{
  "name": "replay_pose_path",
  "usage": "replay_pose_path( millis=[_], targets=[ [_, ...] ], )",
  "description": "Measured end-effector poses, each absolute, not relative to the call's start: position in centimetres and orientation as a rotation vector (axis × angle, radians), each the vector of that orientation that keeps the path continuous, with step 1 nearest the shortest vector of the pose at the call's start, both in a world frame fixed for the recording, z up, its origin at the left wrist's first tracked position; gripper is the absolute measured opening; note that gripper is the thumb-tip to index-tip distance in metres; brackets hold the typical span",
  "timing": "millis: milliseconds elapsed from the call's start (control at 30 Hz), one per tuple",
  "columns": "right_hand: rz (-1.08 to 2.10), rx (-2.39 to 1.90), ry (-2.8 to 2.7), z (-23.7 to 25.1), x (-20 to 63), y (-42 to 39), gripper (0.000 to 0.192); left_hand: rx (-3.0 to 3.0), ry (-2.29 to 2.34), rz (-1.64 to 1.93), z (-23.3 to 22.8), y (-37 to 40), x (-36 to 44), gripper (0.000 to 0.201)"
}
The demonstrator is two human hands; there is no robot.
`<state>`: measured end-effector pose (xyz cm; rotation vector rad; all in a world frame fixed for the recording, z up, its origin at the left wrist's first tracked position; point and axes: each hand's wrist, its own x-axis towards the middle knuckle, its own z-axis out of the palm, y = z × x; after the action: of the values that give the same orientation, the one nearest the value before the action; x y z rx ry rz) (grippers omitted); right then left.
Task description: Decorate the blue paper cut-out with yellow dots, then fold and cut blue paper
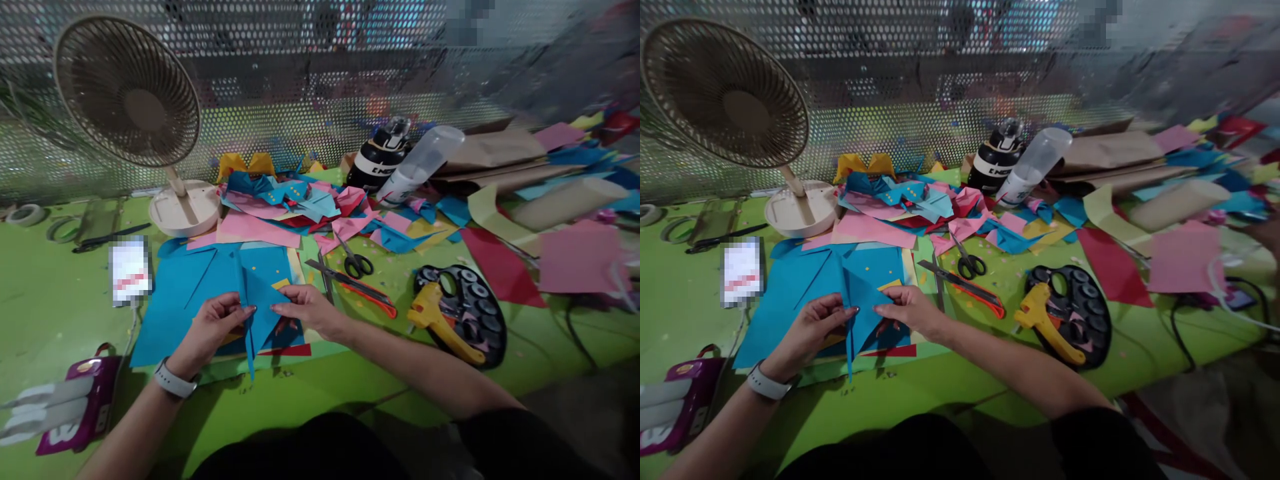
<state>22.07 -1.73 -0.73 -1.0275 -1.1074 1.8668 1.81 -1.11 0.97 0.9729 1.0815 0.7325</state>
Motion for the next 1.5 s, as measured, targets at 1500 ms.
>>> replay_pose_path(
  millis=[1500],
  targets=[
    [0.878,-0.676,-1.826,-1.3,23.3,-2.2,0.027,2.033,1.004,0.967,2.0,-1.3,0.0,0.025]
  ],
)
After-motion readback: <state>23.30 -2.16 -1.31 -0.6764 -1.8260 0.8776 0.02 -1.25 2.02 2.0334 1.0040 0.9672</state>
